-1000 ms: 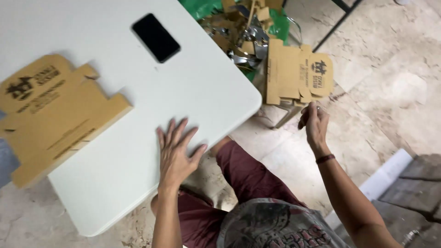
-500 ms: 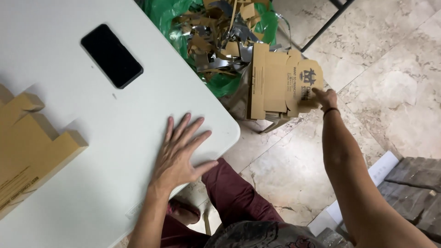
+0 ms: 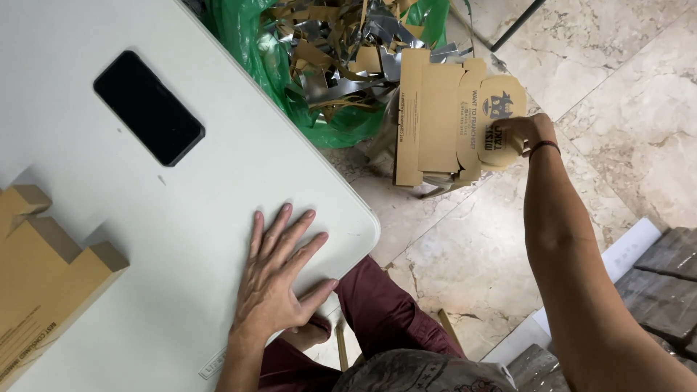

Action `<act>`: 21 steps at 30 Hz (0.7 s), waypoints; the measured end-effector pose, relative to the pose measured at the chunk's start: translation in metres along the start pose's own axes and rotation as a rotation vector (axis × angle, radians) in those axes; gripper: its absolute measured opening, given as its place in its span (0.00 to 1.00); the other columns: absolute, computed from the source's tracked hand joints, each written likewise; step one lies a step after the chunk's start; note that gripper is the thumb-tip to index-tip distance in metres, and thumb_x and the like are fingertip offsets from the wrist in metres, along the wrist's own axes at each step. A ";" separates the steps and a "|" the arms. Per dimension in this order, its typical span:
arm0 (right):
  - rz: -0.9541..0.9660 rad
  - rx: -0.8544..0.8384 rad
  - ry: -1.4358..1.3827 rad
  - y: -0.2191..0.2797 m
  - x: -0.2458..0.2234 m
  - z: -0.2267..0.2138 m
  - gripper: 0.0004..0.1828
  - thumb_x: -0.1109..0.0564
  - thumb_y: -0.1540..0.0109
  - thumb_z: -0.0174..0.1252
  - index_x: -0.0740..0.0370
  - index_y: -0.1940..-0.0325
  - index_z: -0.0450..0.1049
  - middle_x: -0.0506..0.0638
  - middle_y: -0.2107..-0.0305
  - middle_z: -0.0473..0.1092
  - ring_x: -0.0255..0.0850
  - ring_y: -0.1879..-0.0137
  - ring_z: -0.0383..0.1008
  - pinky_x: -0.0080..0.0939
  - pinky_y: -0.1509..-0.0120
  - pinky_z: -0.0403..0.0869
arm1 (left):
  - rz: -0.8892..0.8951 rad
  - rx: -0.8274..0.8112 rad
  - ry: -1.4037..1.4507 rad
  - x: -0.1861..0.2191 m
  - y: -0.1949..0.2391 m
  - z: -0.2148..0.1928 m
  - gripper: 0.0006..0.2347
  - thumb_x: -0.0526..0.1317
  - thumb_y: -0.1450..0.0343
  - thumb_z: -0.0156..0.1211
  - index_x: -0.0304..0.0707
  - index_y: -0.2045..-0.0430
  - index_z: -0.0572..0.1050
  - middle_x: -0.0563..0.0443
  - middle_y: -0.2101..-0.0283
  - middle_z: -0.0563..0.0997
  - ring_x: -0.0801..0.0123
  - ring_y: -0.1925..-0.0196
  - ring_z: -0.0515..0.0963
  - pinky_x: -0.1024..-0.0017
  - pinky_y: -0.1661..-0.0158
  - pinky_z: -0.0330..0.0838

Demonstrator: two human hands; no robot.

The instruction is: Folding flat cardboard templates into boxes and organizing them into stacks.

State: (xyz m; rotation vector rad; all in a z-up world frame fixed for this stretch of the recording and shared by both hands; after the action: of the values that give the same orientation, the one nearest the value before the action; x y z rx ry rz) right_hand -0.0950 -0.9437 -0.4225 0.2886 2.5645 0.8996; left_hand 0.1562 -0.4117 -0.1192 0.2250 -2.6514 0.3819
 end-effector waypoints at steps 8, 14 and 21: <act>-0.044 0.140 0.126 -0.019 -0.001 0.006 0.38 0.35 0.52 0.80 0.62 0.53 0.73 0.53 0.58 0.75 0.48 0.52 0.74 0.47 0.52 0.78 | 0.005 -0.006 -0.019 -0.001 -0.001 0.002 0.25 0.54 0.33 0.65 0.41 0.44 0.74 0.42 0.28 0.64 0.42 0.23 0.56 0.35 0.26 0.40; 0.006 0.122 0.119 -0.001 -0.009 0.009 0.40 0.38 0.50 0.79 0.62 0.44 0.71 0.55 0.52 0.74 0.50 0.47 0.74 0.48 0.44 0.77 | 0.008 0.009 -0.010 -0.002 0.003 0.002 0.24 0.53 0.33 0.64 0.41 0.45 0.75 0.41 0.29 0.65 0.41 0.23 0.57 0.35 0.26 0.41; 0.073 0.095 0.101 0.006 -0.007 0.012 0.39 0.35 0.48 0.76 0.60 0.44 0.72 0.51 0.52 0.74 0.45 0.47 0.75 0.39 0.44 0.76 | 0.006 0.025 0.020 -0.003 0.006 -0.001 0.23 0.52 0.32 0.65 0.41 0.45 0.75 0.42 0.29 0.66 0.41 0.23 0.57 0.35 0.26 0.40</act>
State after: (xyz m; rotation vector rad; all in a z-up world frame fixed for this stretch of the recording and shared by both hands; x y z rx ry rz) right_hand -0.0827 -0.9352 -0.4254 0.3748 2.7105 0.8398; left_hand 0.1582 -0.4057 -0.1213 0.2200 -2.6293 0.4180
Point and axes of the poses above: each hand's wrist, its own y-axis away from the middle knuckle, its own z-axis out of the palm, x = y × z, the point moved 5 cm from there along -y, towards the middle knuckle
